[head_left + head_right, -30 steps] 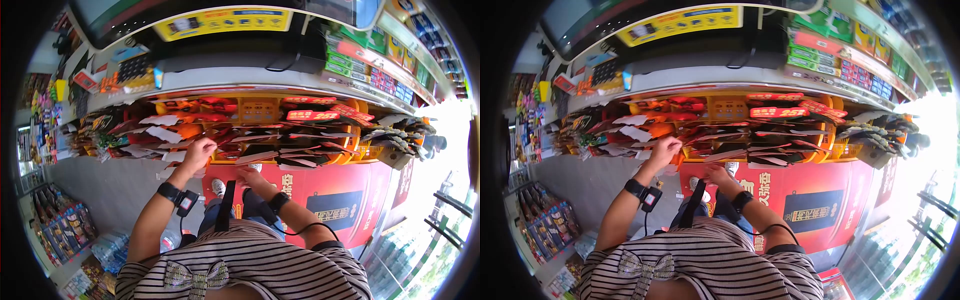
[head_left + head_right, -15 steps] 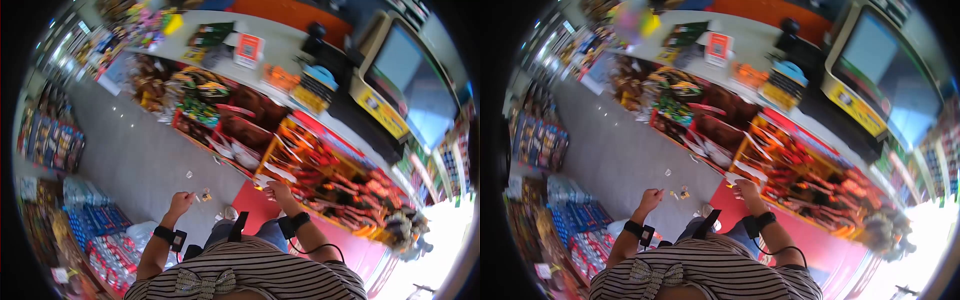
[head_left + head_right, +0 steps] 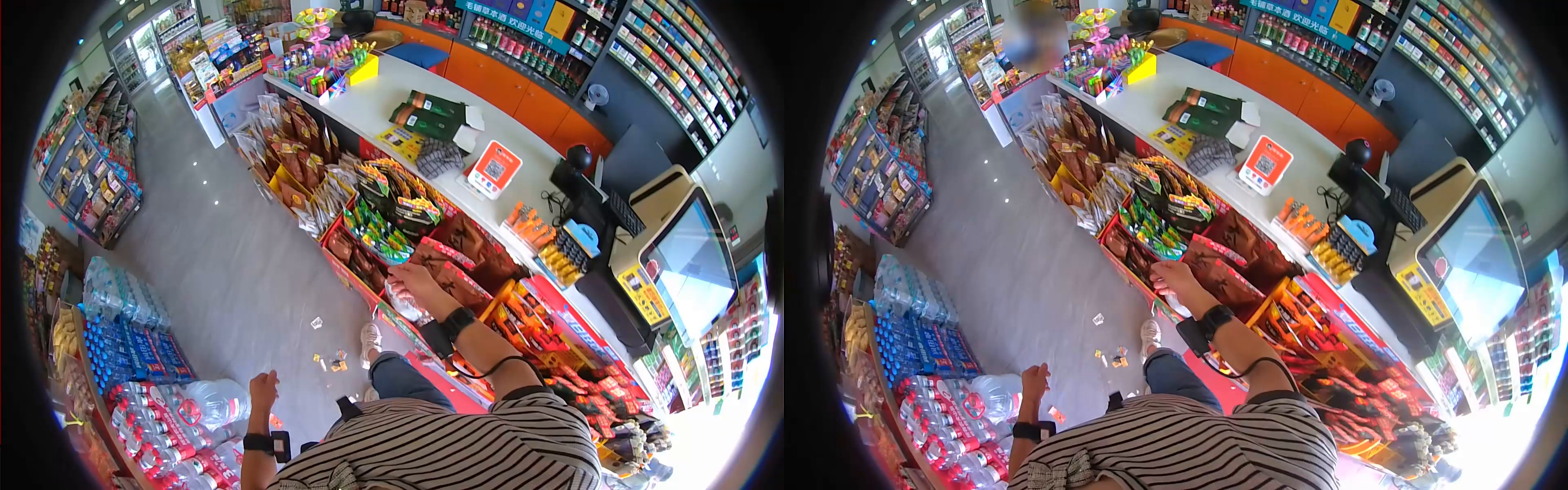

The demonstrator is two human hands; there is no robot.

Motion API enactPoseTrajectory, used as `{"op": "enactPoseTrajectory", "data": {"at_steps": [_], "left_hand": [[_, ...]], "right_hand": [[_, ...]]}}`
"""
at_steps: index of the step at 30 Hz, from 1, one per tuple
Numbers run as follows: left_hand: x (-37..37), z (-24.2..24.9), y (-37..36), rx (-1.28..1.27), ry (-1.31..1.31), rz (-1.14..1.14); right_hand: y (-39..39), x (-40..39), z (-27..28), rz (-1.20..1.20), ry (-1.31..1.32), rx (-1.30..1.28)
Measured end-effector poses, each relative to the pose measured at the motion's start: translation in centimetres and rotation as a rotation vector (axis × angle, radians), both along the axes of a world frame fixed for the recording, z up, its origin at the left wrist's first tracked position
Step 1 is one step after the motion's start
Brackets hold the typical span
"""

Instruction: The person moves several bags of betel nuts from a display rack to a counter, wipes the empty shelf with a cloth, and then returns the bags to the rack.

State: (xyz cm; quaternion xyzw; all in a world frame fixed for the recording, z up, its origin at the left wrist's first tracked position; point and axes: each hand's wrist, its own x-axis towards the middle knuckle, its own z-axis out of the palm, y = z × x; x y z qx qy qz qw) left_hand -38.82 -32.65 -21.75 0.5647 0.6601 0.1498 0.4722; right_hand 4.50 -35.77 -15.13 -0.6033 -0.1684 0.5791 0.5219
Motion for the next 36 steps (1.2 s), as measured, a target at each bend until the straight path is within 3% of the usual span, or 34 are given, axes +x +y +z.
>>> {"op": "enactPoseTrajectory", "data": {"at_steps": [4,8,11,15,16,17,18,20,22,25,28,33,34,36], "left_hand": [[0.9,0.3,3.8,-0.076,-0.054,0.141],[3.8,2.4,10.6,-0.049,-0.007,0.129],[7.2,4.6,16.7,-0.049,0.045,-0.027],[14.4,6.1,26.1,0.097,0.07,-0.285],[14.9,3.9,29.9,0.37,0.257,-0.683],[18.0,5.1,31.4,0.39,0.318,-0.757],[21.7,7.0,32.2,0.275,0.318,-0.651],[27.2,8.0,34.3,0.481,0.274,-0.753],[32.8,8.4,36.4,0.396,0.092,-0.769],[41.8,9.1,40.1,0.541,0.044,-0.948],[51.3,11.4,42.3,0.488,-0.031,-1.014],[66.0,11.3,46.3,0.494,-0.213,-0.915],[68.5,10.8,47.3,0.677,-0.157,-0.876],[71.9,9.9,48.5,0.615,-0.012,-0.76]], "right_hand": [[6.7,1.0,-0.4,0.042,0.027,0.072],[11.6,3.4,-1.6,0.051,0.139,0.132],[12.3,6.0,-0.2,0.082,0.19,0.136],[11.5,8.3,-0.6,-0.082,0.184,0.027],[10.9,8.6,-0.1,-0.065,0.164,-0.011],[10.3,8.9,0.0,-0.073,0.218,-0.003],[9.4,9.1,-0.1,-0.084,0.269,0.008],[7.3,9.7,-1.5,-0.05,0.372,0.039],[5.0,9.6,-2.0,-0.114,0.378,0.013],[1.2,8.1,-2.3,-0.235,0.298,-0.011],[-1.6,6.5,-1.2,-0.414,0.294,-0.06],[-2.3,3.5,-0.8,-0.743,0.337,-0.044],[-1.6,3.1,-0.5,-0.802,0.337,-0.029],[0.1,2.5,0.2,-0.876,0.364,0.014]]}}
